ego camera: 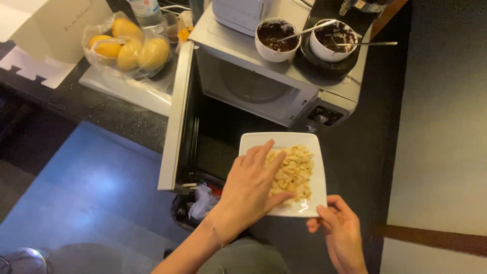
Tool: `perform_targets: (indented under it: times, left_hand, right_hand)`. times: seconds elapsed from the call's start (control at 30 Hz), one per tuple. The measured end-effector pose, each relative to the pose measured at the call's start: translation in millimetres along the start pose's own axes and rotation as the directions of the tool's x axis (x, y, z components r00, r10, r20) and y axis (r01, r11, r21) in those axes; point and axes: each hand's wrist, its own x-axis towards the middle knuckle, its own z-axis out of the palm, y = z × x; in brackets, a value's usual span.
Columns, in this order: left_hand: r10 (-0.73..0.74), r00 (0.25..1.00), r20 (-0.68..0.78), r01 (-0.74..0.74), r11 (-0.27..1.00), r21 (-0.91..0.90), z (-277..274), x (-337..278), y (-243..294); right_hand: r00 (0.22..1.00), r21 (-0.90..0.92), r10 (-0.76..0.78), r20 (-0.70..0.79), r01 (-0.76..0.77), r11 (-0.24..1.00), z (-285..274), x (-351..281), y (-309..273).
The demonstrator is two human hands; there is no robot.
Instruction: Preparing and decorating small pastries by coating them in melted chocolate and crumbs.
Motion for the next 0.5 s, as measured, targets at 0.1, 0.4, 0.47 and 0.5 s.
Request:
perform_targets:
  times: [0.1,0.4,0.47,0.5]
  left_hand:
    - [-0.112,0.957,0.267,0.129,0.991,-0.046,-30.3,-2.3,16.5]
    - [-0.191,0.962,0.197,0.213,0.972,-0.095,-184.9,-150.2,-47.5]
    - [-0.228,0.965,0.131,0.239,0.968,-0.076,-228.8,-194.3,-68.1]
    - [-0.241,0.968,0.077,0.246,0.966,-0.074,-250.4,-216.5,-78.7]
  right_hand:
    - [1.0,-0.008,0.004,0.017,-0.004,1.0,12.1,-32.0,-9.7]
    - [0.949,0.094,-0.028,0.315,-0.002,0.996,180.7,-121.3,35.7]
    - [0.921,0.112,-0.029,0.388,-0.016,0.994,233.0,-142.6,55.2]
    - [0.901,0.131,-0.038,0.432,-0.022,0.991,259.5,-152.9,65.6]
